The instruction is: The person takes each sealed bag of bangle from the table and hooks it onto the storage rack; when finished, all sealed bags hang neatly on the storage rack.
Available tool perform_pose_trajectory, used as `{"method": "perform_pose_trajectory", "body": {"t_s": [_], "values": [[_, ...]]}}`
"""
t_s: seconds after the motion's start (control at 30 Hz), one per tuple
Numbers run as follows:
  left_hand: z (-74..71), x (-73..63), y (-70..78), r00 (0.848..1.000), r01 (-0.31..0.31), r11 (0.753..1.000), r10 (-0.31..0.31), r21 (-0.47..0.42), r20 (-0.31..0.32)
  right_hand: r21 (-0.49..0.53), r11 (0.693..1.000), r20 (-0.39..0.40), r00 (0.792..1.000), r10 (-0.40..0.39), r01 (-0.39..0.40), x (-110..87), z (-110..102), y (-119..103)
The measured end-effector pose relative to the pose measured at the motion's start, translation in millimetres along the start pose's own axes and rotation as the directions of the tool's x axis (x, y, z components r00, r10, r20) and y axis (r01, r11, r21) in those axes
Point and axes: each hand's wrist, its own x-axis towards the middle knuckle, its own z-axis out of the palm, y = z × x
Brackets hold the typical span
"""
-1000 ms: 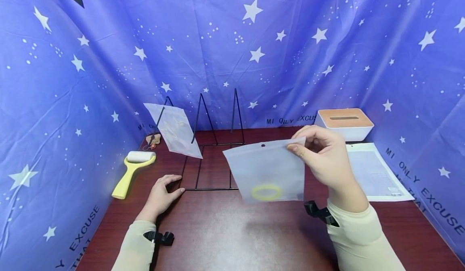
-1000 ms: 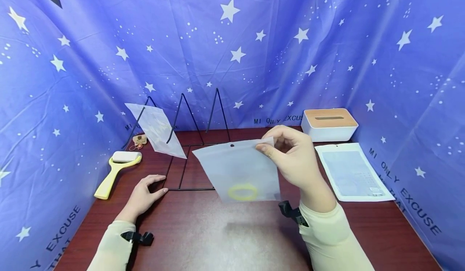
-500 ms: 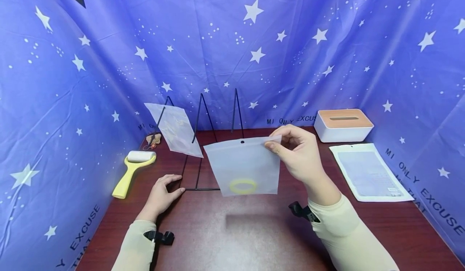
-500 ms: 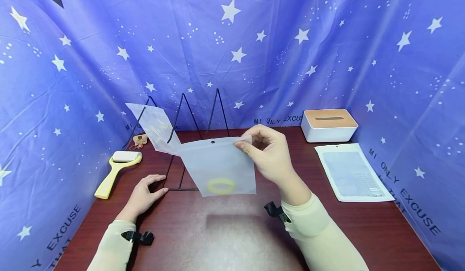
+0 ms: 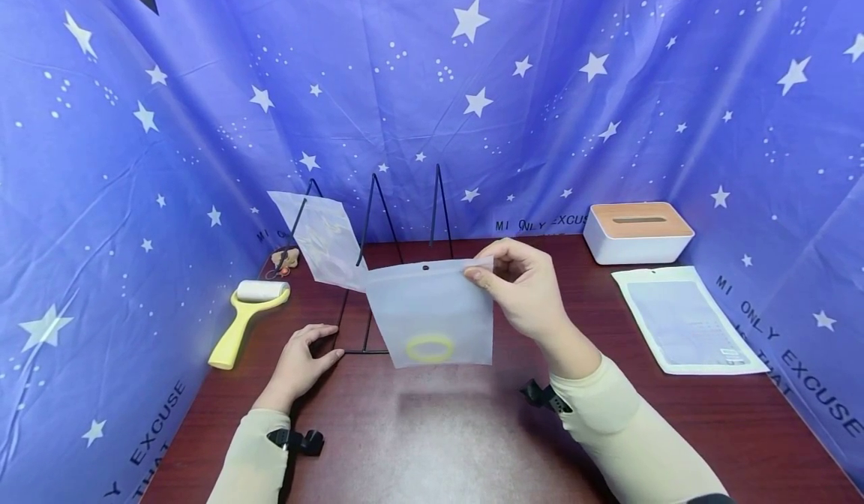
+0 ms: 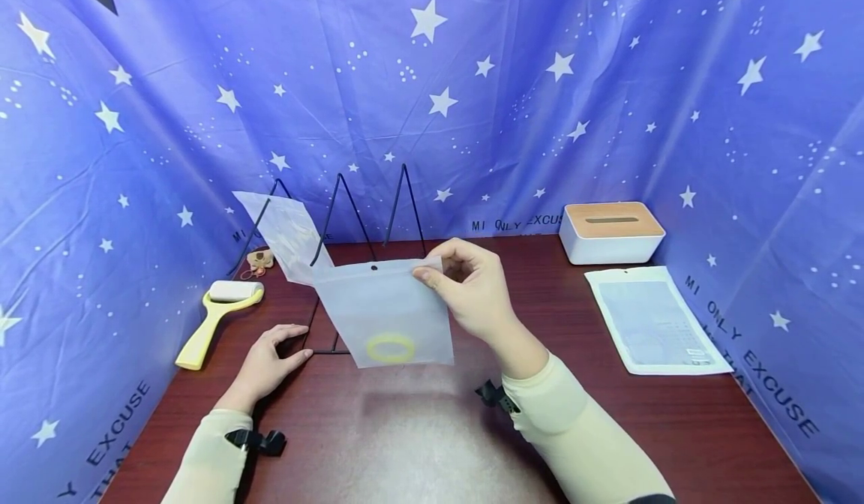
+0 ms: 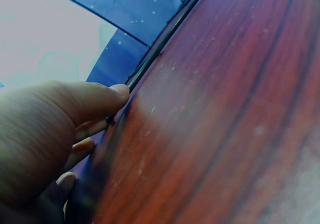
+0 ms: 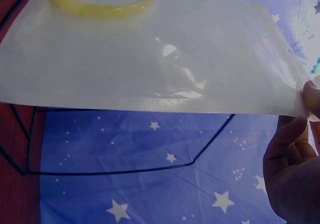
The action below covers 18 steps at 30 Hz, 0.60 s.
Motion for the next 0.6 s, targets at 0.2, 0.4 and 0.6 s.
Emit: {"method": "perform_pose_trajectory", "body": {"t_s": [0.2, 0.4, 0.6], "values": [[-0.2, -0.2, 0.4, 1.000, -0.003, 1.000, 0.003, 0.009, -0.003, -0.011, 1.000, 0.011, 1.000, 0.017, -0.016, -0.9, 7.0, 5.5], [-4.7, 0.3, 5.1, 1.000, -0.027, 1.000, 0.027, -0.001, -0.015, 0.012, 1.000, 0.012, 1.000, 0.021, -0.021, -0.4, 13.1, 8.1], [-11.2, 2.9, 15.4, 0.994, -0.085, 0.995, 0.081, -0.055, -0.078, -0.003, 1.000, 0.001, 1.000, 0.028, -0.028, -0.2, 19.5, 10.6]]}}
